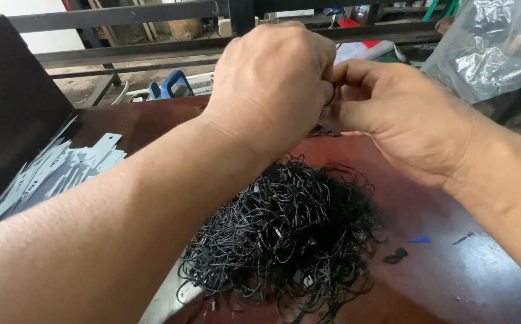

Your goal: Untangling thin black garment tag cords from a pile and organizing them neatly on a table.

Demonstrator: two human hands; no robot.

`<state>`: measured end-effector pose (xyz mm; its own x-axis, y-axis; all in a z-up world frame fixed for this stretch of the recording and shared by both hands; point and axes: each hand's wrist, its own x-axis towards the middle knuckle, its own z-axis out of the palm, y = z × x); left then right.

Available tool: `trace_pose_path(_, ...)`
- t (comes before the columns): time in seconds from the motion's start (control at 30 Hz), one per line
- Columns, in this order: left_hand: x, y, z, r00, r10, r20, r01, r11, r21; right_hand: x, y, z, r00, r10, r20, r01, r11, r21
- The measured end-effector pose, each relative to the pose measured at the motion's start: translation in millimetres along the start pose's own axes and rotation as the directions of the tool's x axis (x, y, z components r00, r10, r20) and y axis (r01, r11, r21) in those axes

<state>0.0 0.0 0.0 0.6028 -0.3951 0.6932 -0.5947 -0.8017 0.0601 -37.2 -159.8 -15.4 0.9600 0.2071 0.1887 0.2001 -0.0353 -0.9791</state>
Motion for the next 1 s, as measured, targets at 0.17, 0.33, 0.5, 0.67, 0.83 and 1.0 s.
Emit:
trace_pose_path(0.17,-19.5,13.7,-6.5,0.913,-0.316,0.259,0.340,0.939,-0.054,-6.1,8.7,5.4,0.973,0.231,0.015,-0.231,0.970,0.080)
trace_pose_path(0.33,-24.4,13.1,-20.1,0.851,-0.383,0.360,0.413,0.911,-0.007,-10.4,14.2,-2.1,0.931,0.358,-0.071,-0.361,0.932,-0.037)
trace_pose_path(0.5,-38.4,10.7,-34.1,0.642,-0.600,0.478,0.737,0.654,-0.170,-16.1,29.9,-22.8,0.943,0.317,-0.106,-0.310,0.948,0.073)
trace_pose_path(0.67,-39.0,26.2,-54.2,0.486,-0.674,0.556,0.811,0.111,-0.574,-20.5,44.6,-26.1,0.960,0.182,-0.213,-0.164,0.981,0.103)
trace_pose_path(0.83,-0.6,-8.1,-53.5,0.972,-0.106,0.208,0.156,0.958,-0.240,-26.9,28.4,-16.7,0.946,0.110,-0.305,-0.088,0.992,0.086)
trace_pose_path(1.0,-9.9,33.0,-41.8,0.745,-0.465,0.478,0.564,0.822,-0.078,-34.1,14.4,-5.4,0.986,0.166,0.019,-0.167,0.976,0.142)
